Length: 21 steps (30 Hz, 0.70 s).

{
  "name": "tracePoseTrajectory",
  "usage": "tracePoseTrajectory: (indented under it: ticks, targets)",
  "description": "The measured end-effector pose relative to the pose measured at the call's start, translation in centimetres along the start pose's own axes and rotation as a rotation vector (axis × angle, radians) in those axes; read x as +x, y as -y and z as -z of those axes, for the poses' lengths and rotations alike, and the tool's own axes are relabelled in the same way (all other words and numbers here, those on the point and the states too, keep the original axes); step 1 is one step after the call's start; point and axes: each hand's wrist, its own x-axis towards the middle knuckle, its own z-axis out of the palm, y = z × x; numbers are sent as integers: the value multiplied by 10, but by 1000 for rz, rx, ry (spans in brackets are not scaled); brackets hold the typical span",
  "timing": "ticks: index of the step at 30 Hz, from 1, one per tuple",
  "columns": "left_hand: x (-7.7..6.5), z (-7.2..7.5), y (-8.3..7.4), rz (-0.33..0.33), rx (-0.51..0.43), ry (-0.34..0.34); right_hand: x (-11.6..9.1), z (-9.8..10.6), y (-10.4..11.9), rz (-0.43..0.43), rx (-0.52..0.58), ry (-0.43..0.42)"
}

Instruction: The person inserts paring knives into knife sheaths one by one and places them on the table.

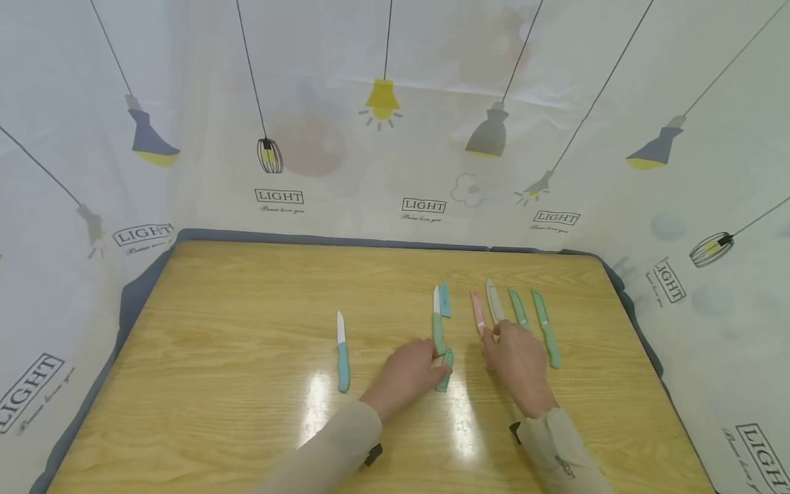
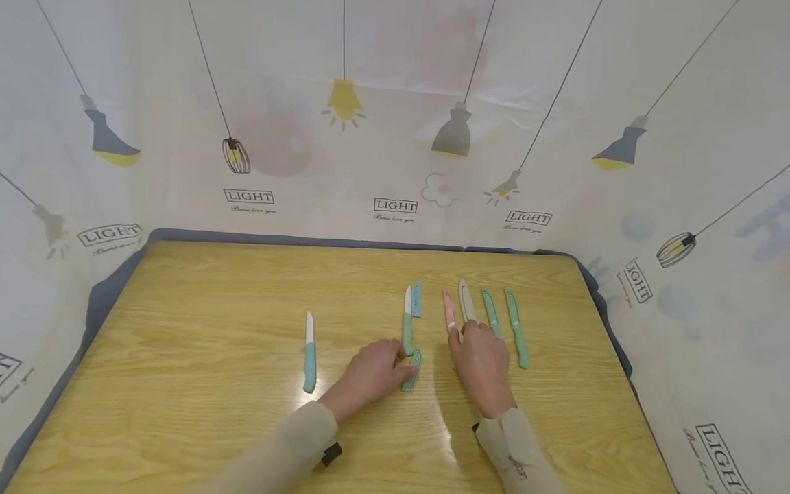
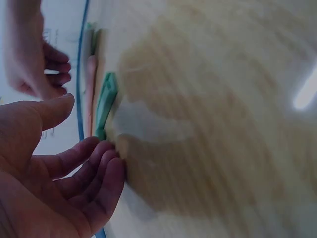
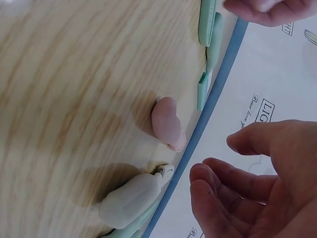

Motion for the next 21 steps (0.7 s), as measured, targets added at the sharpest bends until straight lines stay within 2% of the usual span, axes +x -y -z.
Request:
tracePoseTrajectory:
  ticks: [4, 7, 13, 21]
  targets:
    - [2, -12, -6, -26, 130, -34, -1, 0, 0, 10, -5, -5]
    - [5, -18, -10, -35, 188, -56, -1, 0, -1, 12, -11, -12]
    - [11, -20, -16, -41, 295, -86, -1, 0, -1, 0, -15, -6]
    - [8, -14, -18, -25, 280, -77, -1, 1, -1, -24, -4, 7]
